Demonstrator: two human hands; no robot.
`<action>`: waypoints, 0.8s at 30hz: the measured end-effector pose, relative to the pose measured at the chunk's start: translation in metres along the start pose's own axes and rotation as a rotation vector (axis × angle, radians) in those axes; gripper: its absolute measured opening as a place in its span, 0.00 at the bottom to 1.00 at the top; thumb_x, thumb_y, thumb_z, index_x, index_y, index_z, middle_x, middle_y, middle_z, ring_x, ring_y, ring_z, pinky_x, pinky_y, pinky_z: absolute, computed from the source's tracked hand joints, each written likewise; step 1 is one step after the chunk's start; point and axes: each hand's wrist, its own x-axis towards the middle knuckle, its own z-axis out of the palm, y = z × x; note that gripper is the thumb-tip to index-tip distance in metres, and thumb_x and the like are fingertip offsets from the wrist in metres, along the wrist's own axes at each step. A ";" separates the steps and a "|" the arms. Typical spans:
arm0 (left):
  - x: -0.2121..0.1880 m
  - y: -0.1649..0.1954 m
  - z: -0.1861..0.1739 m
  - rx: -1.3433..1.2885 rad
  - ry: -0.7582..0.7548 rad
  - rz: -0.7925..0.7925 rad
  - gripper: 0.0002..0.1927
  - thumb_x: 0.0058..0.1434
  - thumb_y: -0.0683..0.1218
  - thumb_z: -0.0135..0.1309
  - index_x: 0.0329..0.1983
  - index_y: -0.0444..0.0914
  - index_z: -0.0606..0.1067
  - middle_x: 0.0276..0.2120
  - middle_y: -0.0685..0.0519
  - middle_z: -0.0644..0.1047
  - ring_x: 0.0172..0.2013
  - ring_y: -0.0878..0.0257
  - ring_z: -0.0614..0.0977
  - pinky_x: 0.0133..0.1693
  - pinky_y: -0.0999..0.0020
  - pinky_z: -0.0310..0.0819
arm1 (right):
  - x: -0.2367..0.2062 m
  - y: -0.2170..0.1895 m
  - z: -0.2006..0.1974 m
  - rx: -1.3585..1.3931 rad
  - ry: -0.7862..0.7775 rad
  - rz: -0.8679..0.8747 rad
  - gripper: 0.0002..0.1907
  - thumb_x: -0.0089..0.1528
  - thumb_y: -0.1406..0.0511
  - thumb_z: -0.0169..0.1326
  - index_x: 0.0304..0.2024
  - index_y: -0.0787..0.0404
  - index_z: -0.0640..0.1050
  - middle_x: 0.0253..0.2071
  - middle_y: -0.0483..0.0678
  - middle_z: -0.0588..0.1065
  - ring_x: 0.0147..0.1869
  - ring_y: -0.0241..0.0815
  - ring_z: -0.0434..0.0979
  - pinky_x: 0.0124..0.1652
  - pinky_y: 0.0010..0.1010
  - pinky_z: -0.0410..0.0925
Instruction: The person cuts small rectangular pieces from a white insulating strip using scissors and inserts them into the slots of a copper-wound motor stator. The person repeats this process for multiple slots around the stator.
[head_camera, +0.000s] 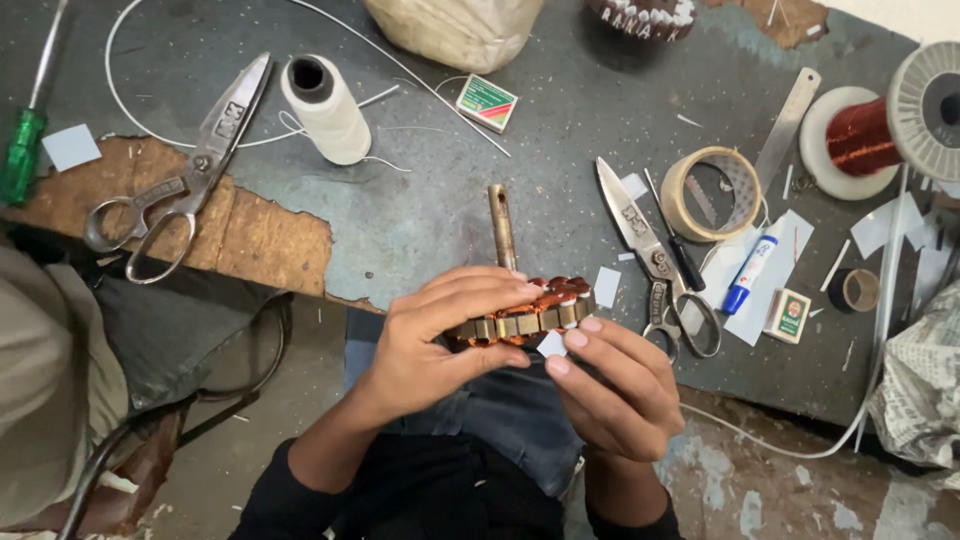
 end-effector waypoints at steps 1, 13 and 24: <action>0.000 0.000 0.000 0.006 -0.009 0.009 0.28 0.53 0.42 0.72 0.57 0.34 0.77 0.55 0.49 0.81 0.60 0.53 0.82 0.63 0.58 0.76 | 0.000 0.001 0.000 0.007 0.000 0.010 0.11 0.54 0.74 0.67 0.38 0.59 0.82 0.42 0.50 0.79 0.47 0.51 0.82 0.48 0.34 0.78; 0.004 0.004 0.000 0.054 -0.067 0.060 0.23 0.57 0.44 0.69 0.56 0.41 0.78 0.57 0.50 0.81 0.60 0.54 0.82 0.62 0.60 0.75 | -0.003 0.006 0.002 0.147 0.085 0.144 0.13 0.50 0.74 0.69 0.35 0.60 0.81 0.37 0.47 0.80 0.44 0.46 0.81 0.43 0.29 0.75; 0.010 0.012 0.004 0.063 -0.074 -0.013 0.19 0.58 0.44 0.69 0.52 0.43 0.80 0.53 0.55 0.83 0.54 0.61 0.86 0.49 0.70 0.70 | 0.029 -0.013 -0.029 -0.066 -0.245 0.088 0.09 0.55 0.69 0.62 0.39 0.58 0.84 0.39 0.46 0.80 0.48 0.47 0.82 0.52 0.42 0.78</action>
